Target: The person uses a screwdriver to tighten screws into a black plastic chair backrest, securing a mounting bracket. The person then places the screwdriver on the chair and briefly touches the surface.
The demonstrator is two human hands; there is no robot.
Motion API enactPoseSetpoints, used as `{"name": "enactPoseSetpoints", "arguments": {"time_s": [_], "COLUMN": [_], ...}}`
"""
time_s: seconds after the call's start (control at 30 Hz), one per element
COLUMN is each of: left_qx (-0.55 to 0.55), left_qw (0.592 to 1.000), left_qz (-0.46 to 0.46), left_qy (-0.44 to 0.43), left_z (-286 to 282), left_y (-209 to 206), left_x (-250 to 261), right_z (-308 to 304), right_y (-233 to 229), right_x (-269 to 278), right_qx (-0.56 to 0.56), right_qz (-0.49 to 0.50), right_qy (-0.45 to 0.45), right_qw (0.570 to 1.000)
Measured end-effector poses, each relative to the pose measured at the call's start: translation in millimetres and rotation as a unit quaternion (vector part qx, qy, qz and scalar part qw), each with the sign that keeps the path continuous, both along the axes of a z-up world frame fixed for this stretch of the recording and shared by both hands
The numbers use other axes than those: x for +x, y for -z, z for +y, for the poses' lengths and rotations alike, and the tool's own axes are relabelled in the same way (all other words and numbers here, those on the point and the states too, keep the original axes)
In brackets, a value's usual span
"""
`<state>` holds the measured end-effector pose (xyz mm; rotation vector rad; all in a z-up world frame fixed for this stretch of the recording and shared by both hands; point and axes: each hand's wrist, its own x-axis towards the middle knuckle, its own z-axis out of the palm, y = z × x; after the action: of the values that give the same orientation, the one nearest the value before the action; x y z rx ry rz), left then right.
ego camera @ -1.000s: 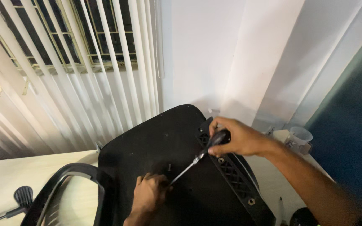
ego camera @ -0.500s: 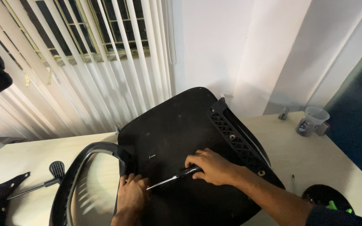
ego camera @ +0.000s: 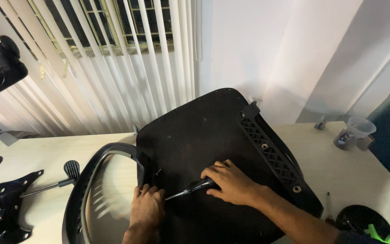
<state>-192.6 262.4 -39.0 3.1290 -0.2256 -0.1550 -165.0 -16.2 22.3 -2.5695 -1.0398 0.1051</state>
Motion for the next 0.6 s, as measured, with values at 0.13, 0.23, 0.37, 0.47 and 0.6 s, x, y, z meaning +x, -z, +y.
{"name": "enactPoseSetpoints", "arguments": {"time_s": [0.13, 0.23, 0.37, 0.47, 0.6], "left_qx": [-0.005, -0.029, -0.056, -0.038, -0.054], "left_qw": [1.000, 0.999, 0.996, 0.999, 0.998], "left_qz": [0.002, -0.038, -0.072, -0.027, -0.023], "left_qy": [-0.006, 0.002, 0.004, -0.006, -0.009], "left_z": [-1.4, 0.3, 3.2, 2.7, 1.6], "left_y": [-2.6, 2.7, 10.1, 9.6, 0.5], "left_x": [-1.2, -2.3, 1.6, 4.5, 2.1], "right_z": [4.5, 12.0, 18.0, 19.6, 17.2], "right_y": [1.7, 2.7, 3.1, 1.8, 1.4], "right_x": [0.3, 0.5, 6.6, 11.8, 12.8], "right_qx": [0.009, -0.015, -0.012, -0.040, -0.032], "right_qz": [-0.015, -0.006, -0.027, -0.018, -0.031], "right_qy": [-0.004, 0.010, 0.008, 0.005, -0.003], "right_qw": [1.000, 1.000, 1.000, 0.999, 0.999]}}
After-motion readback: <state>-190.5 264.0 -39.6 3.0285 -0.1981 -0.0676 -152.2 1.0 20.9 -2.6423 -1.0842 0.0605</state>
